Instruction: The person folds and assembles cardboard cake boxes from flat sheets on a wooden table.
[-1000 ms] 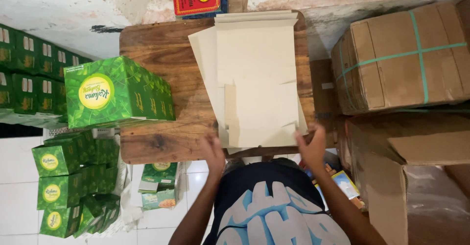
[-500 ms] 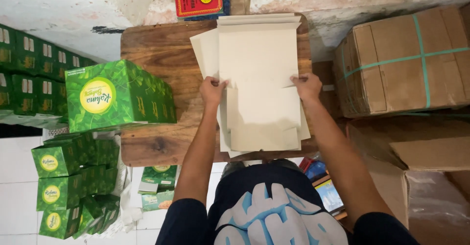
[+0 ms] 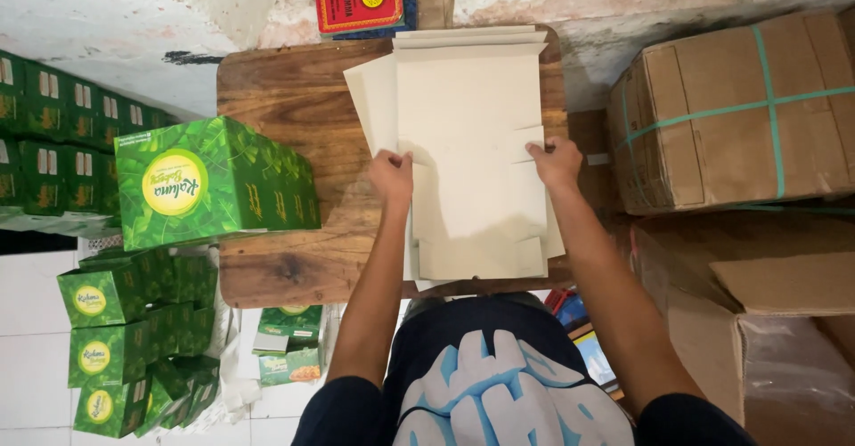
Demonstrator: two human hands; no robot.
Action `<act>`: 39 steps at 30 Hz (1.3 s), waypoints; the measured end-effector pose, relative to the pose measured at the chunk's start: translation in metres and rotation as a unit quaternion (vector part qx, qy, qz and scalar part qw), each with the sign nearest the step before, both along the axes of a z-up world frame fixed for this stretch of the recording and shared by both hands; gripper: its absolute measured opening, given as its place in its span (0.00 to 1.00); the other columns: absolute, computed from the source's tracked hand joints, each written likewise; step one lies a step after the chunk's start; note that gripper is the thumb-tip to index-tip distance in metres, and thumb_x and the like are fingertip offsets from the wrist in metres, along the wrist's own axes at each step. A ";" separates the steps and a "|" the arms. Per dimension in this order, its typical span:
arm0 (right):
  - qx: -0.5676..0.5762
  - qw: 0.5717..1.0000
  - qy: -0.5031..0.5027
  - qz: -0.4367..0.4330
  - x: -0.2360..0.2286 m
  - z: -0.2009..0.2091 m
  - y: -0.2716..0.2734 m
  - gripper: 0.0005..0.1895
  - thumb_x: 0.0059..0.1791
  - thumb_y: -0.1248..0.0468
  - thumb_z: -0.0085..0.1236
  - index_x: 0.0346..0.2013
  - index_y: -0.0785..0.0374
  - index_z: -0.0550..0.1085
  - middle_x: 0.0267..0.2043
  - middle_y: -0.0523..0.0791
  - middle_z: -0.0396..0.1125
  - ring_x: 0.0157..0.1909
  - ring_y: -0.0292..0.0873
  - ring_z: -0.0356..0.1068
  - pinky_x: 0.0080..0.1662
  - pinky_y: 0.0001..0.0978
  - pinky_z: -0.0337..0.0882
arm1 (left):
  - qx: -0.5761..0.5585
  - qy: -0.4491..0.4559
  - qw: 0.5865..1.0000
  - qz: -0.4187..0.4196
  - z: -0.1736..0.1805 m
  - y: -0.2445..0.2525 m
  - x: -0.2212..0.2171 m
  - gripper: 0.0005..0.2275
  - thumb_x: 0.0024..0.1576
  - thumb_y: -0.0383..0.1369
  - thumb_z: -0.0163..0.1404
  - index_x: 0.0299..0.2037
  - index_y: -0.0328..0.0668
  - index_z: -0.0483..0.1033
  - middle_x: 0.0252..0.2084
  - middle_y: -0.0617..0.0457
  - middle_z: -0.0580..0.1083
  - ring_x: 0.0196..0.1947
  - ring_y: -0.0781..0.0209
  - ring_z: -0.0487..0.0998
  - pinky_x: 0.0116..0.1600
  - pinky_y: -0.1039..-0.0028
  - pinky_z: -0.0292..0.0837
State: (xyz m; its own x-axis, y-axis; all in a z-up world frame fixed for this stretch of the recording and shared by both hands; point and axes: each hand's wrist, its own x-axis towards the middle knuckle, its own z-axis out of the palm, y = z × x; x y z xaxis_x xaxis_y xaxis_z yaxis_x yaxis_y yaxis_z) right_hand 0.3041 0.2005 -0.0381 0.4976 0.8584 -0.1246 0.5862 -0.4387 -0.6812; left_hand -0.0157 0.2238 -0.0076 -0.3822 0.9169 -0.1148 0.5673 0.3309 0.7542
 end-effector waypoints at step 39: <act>0.103 0.984 -0.038 0.139 -0.017 0.031 0.000 0.13 0.44 0.61 0.65 0.40 0.65 0.80 0.35 0.57 0.73 0.38 0.60 0.74 0.41 0.47 0.72 | -0.062 0.000 0.994 -0.094 0.033 0.005 0.013 0.19 0.48 0.44 0.65 0.29 0.31 0.80 0.25 0.41 0.77 0.25 0.47 0.78 0.35 0.61 0.73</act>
